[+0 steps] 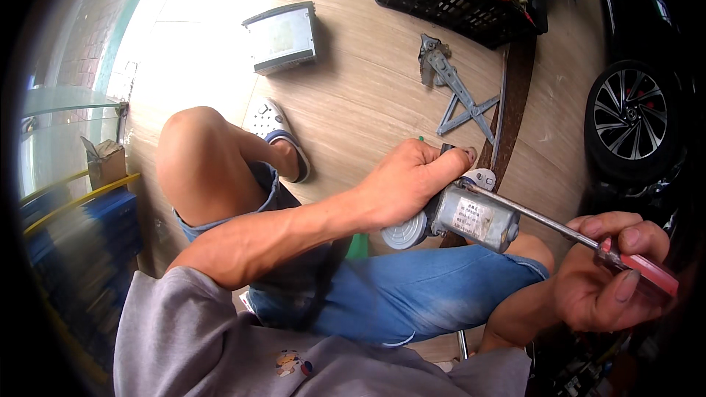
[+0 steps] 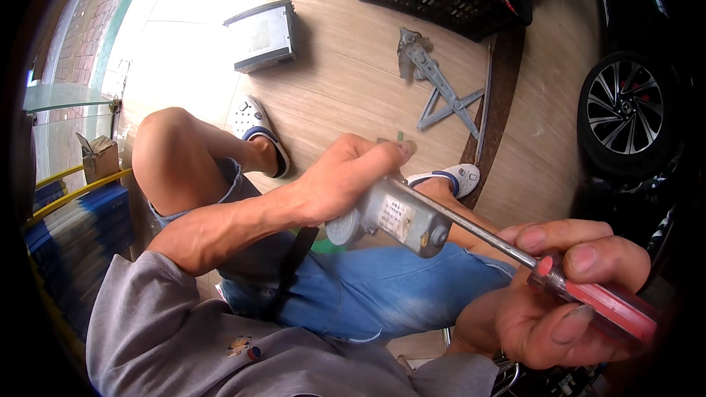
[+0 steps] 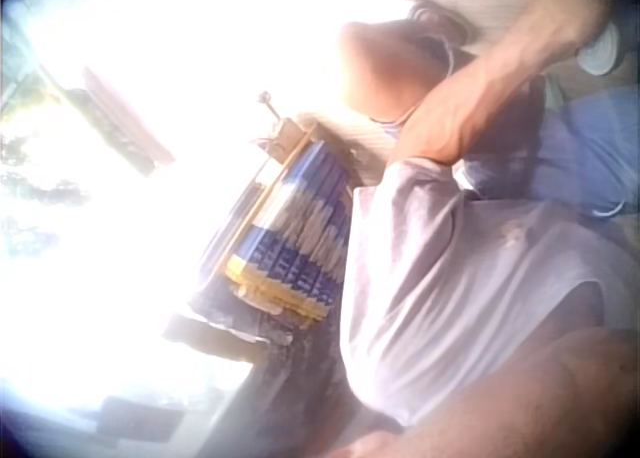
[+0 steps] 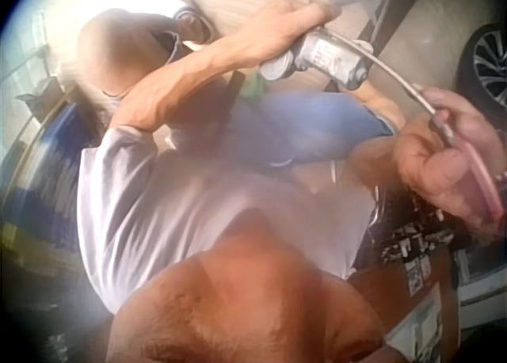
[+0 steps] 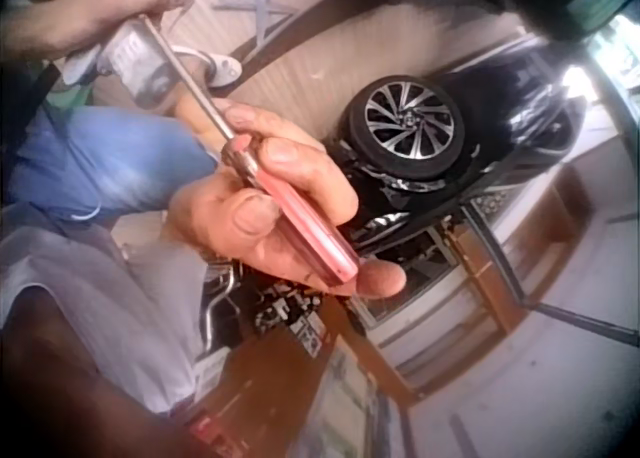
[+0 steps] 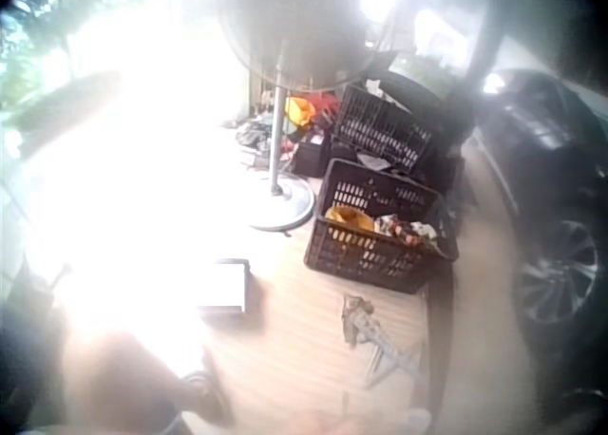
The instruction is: The person disassembles a small electric motor by removing screws with a screwdriver and separating the housing. They then attach the motor to a larger metal gear assembly and manipulate the components to check the fit.
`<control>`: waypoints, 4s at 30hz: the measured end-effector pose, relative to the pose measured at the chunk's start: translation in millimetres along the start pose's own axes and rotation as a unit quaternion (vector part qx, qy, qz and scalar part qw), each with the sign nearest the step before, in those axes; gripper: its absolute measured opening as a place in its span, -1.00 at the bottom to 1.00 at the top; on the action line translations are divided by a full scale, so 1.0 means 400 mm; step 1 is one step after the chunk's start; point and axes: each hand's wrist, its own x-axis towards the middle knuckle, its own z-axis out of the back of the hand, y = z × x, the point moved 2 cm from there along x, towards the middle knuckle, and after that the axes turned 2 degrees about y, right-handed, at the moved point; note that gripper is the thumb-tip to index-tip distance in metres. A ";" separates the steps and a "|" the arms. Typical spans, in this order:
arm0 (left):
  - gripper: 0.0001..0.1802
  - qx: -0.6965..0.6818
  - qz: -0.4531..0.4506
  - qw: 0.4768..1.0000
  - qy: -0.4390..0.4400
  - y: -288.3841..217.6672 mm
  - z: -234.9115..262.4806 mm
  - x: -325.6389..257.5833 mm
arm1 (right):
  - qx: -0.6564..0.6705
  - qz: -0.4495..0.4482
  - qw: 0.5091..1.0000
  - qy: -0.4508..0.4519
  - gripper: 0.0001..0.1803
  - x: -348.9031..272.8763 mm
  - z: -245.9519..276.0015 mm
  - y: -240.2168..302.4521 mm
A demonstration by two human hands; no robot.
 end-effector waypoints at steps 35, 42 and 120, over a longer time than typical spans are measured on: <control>-0.35 0.082 0.001 0.996 -0.037 -0.007 0.001 0.001 | -0.191 -0.022 0.980 0.049 -0.12 -0.001 0.025 -0.003; -0.37 0.083 0.014 0.995 -0.046 -0.004 0.009 0.001 | 0.077 -0.075 0.994 -0.025 -0.23 0.030 -0.014 -0.011; -0.06 0.207 -0.010 0.971 -0.121 0.000 0.032 0.014 | 0.185 -0.116 0.967 0.133 -0.46 0.022 0.048 -0.088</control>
